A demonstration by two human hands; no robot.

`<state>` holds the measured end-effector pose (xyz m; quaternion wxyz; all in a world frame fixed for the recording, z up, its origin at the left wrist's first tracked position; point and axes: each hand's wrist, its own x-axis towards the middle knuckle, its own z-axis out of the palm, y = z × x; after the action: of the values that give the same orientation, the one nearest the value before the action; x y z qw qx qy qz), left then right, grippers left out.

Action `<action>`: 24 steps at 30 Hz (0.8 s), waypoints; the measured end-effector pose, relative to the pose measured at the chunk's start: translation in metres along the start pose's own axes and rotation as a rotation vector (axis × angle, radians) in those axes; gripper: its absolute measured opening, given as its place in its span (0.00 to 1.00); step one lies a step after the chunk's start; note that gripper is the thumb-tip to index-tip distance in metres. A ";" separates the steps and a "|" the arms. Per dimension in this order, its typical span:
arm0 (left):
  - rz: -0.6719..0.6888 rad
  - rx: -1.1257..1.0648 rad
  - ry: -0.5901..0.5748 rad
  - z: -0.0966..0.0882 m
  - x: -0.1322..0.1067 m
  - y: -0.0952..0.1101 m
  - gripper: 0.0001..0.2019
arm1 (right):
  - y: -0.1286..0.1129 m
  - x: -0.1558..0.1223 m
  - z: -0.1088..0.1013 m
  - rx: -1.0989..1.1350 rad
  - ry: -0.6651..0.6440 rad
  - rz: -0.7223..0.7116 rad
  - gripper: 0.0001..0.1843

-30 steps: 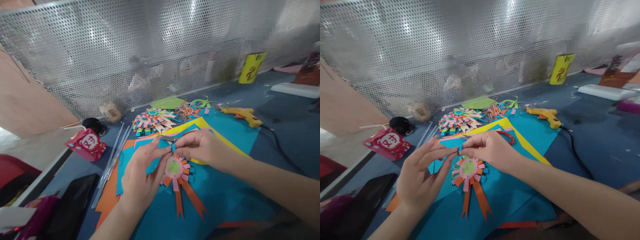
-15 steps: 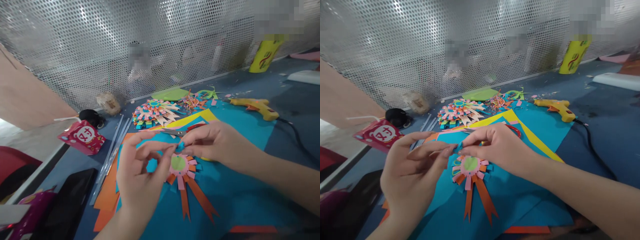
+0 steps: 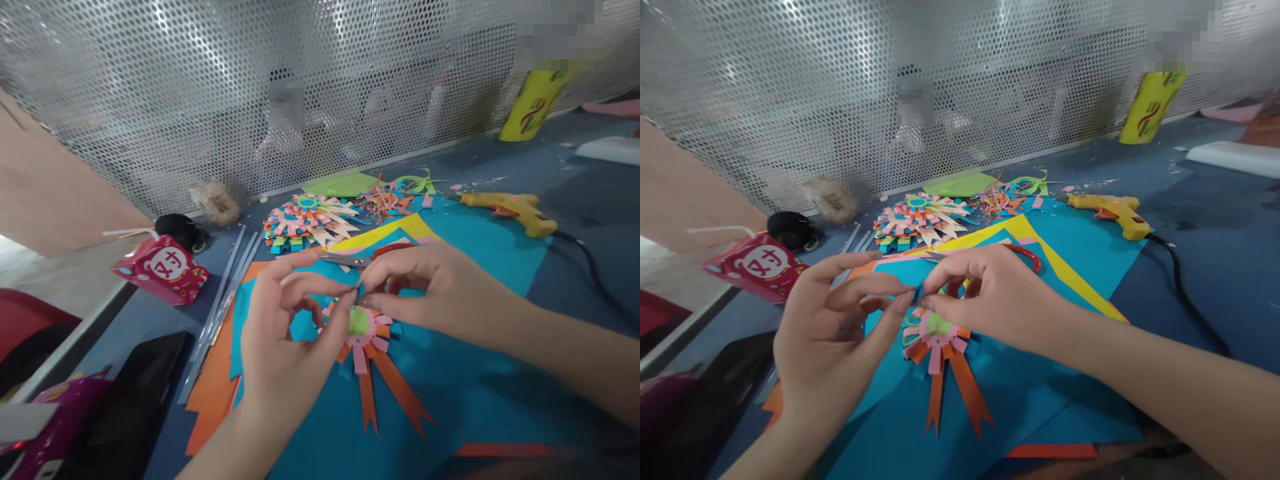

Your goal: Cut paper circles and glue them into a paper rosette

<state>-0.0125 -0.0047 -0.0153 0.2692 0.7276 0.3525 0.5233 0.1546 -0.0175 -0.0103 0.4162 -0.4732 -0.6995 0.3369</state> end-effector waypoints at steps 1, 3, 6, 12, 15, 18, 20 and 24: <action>-0.054 -0.044 0.014 0.000 0.001 0.001 0.17 | 0.000 0.000 0.000 -0.011 0.004 0.003 0.04; -0.193 -0.158 0.014 0.001 0.002 0.001 0.17 | -0.001 0.000 0.000 -0.023 0.021 0.017 0.04; -0.349 -0.289 -0.034 0.001 0.004 0.002 0.17 | -0.001 -0.001 -0.001 -0.033 0.045 0.043 0.04; -0.418 -0.328 -0.034 0.003 0.004 0.007 0.18 | -0.003 -0.003 -0.003 0.017 0.080 0.092 0.10; -0.449 -0.364 -0.049 0.003 0.003 0.006 0.18 | -0.002 -0.003 -0.003 -0.064 0.090 0.092 0.08; -0.502 -0.446 -0.088 0.002 0.004 0.001 0.17 | 0.000 -0.002 -0.004 -0.075 0.097 0.090 0.06; -0.554 -0.517 -0.113 0.002 0.004 -0.002 0.16 | -0.001 -0.001 -0.005 -0.043 0.096 0.081 0.05; -0.644 -0.611 -0.153 0.003 0.004 -0.004 0.18 | -0.002 0.000 -0.005 -0.011 0.084 0.056 0.05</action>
<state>-0.0098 0.0010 -0.0173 0.6461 0.5046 0.3692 0.4377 0.1587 -0.0180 -0.0064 0.4331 -0.5086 -0.6699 0.3241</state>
